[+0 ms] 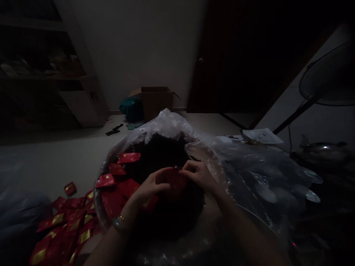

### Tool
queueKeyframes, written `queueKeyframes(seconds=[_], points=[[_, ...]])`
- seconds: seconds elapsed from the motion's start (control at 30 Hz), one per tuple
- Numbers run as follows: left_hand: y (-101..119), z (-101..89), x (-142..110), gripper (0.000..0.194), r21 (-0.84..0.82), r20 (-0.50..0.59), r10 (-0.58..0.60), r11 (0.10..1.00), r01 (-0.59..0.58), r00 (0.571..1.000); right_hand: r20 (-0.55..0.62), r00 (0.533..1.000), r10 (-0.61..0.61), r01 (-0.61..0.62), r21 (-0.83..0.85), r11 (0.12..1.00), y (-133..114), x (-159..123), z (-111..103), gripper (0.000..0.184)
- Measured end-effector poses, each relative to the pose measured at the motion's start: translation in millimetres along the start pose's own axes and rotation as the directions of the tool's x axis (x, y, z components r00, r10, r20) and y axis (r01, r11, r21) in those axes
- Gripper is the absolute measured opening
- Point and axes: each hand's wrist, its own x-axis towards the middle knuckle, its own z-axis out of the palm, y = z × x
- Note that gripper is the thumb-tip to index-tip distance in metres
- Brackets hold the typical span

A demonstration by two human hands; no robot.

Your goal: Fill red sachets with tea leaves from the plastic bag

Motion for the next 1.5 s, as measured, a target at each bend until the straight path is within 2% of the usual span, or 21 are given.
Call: queueKeyframes(seconds=[0.07, 0.13, 0.23, 0.3, 0.4, 0.47, 0.57, 0.67, 0.9, 1.0, 1.07, 1.13, 1.2, 1.23, 1.27, 1.37, 1.5], points=[[-2, 3.6, 1, 0.037, 0.027, -0.125, -0.014, 0.999, 0.018, 0.992, 0.05, 0.998, 0.032, -0.032, 0.003, 0.999, 2, 0, 13, 0.022], [-6, 6.7, 3, 0.029, 0.067, -0.221, -0.029, 0.997, 0.045, 0.975, 0.041, 0.997, 0.066, -0.067, 0.033, 0.997, 5, 1, 20, 0.023], [-10, 8.0, 5, 0.029, 0.031, -0.348, -0.007, 0.999, 0.019, 0.938, 0.041, 0.992, 0.116, -0.12, 0.126, 0.985, 6, 2, 24, 0.023], [-12, 8.0, 6, 0.032, -0.029, -0.385, -0.016, 1.0, 0.005, 0.923, 0.083, 0.982, 0.171, -0.183, 0.165, 0.969, 7, 2, 25, 0.025], [-13, 10.7, 7, 0.036, -0.122, -0.344, -0.04, 0.992, -0.003, 0.938, 0.079, 0.964, 0.256, -0.266, 0.19, 0.945, 9, 0, 30, 0.026], [-15, 14.7, 7, 0.038, -0.145, -0.271, -0.029, 0.989, -0.011, 0.962, 0.023, 0.967, 0.253, -0.253, 0.191, 0.949, 12, -2, 34, 0.025], [-18, 20.7, 8, 0.041, -0.087, -0.155, -0.05, 0.996, 0.037, 0.987, -0.091, 0.988, 0.125, -0.116, 0.099, 0.988, 15, -4, 40, 0.018], [-22, 22.3, 9, 0.032, -0.032, -0.121, -0.132, 0.991, 0.129, 0.984, -0.145, 0.989, 0.004, -0.006, -0.01, 1.0, 16, -4, 42, 0.013], [-20, 16.3, 5, 0.03, -0.01, -0.071, -0.207, 0.978, 0.207, 0.976, -0.108, 0.994, 0.034, -0.036, -0.015, 0.999, 18, -5, 43, 0.017], [-19, 17.3, 6, 0.033, -0.058, -0.084, -0.224, 0.974, 0.219, 0.971, -0.027, 0.992, 0.123, -0.121, 0.055, 0.991, 22, -1, 41, 0.024], [-18, 18.7, 7, 0.039, -0.12, -0.124, -0.231, 0.969, 0.217, 0.965, 0.048, 0.983, 0.176, -0.18, 0.083, 0.98, 30, 6, 33, 0.033], [-17, 19.1, 9, 0.047, -0.197, -0.181, -0.237, 0.96, 0.201, 0.955, 0.076, 0.975, 0.207, -0.207, -0.009, 0.978, 43, 14, 17, 0.038], [-14, 18.2, 9, 0.053, -0.27, -0.241, -0.235, 0.948, 0.168, 0.942, 0.026, 0.974, 0.225, -0.206, -0.308, 0.929, 60, 18, 1, 0.036], [-13, 17.5, 9, 0.055, -0.299, -0.266, -0.231, 0.943, 0.148, 0.936, 0.035, 0.967, 0.254, -0.204, -0.496, 0.844, 70, 18, -5, 0.039], [-12, 16.7, 9, 0.057, -0.322, -0.287, -0.224, 0.938, 0.127, 0.931, 0.064, 0.941, 0.331, -0.21, -0.657, 0.724, 79, 17, -10, 0.046], [-10, 15.3, 9, 0.062, -0.359, -0.316, -0.198, 0.93, 0.077, 0.928, 0.051, 0.889, 0.455, -0.265, -0.753, 0.602, 103, 11, -12, 0.057], [-9, 15.2, 7, 0.066, -0.367, -0.322, -0.193, 0.928, 0.066, 0.927, 0.057, 0.888, 0.457, -0.267, -0.743, 0.613, 113, 11, -8, 0.041]])
